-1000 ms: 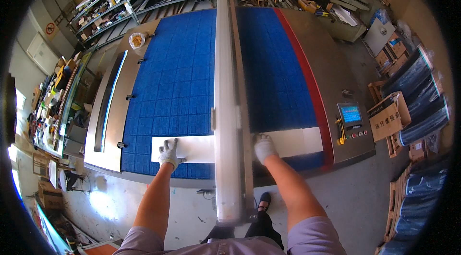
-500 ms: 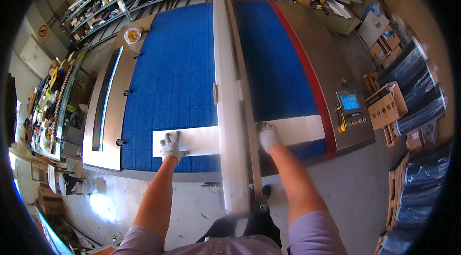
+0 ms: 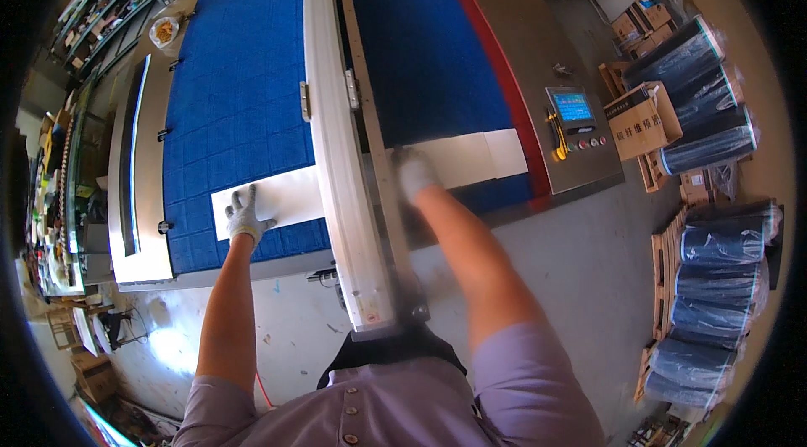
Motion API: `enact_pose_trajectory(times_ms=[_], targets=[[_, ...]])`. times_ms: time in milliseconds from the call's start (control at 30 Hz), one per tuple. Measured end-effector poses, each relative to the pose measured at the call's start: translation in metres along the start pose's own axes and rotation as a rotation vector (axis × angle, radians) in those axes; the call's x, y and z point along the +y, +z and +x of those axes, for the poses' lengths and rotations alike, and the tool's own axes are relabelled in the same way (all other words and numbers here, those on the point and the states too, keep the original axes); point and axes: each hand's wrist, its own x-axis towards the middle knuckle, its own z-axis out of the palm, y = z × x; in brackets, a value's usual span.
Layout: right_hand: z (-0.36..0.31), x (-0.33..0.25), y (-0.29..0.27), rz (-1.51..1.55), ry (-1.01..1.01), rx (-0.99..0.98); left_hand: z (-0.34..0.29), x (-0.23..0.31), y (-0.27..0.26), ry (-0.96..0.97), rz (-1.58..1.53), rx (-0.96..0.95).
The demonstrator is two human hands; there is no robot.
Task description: The person operates an industrial sheet cutting machine, using a touch screen to set parameters and pressing buttons to initiate the cutting cycle. They position a white sheet on the cutting bed by hand and use a yellow utility knife to trim a section of the material.
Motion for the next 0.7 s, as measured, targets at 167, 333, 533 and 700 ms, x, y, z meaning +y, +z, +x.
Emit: enact_pose_trajectory(times_ms=[167,333,533,700], targets=[[-0.002,0.004,0.006,0.157,0.145,0.061,0.003,0.012,0.002,0.035,-0.020,0.033],[-0.016,0.008,-0.024,0.197,0.104,0.019,0.003,0.010,0.002,0.029,-0.019,0.040],[0.002,0.008,0.007,0.384,0.151,0.145,0.003,0.015,-0.002,0.056,0.005,0.038],[-0.004,0.004,-0.011,0.495,0.137,0.107,0.000,0.009,-0.008,0.038,0.039,0.018]])
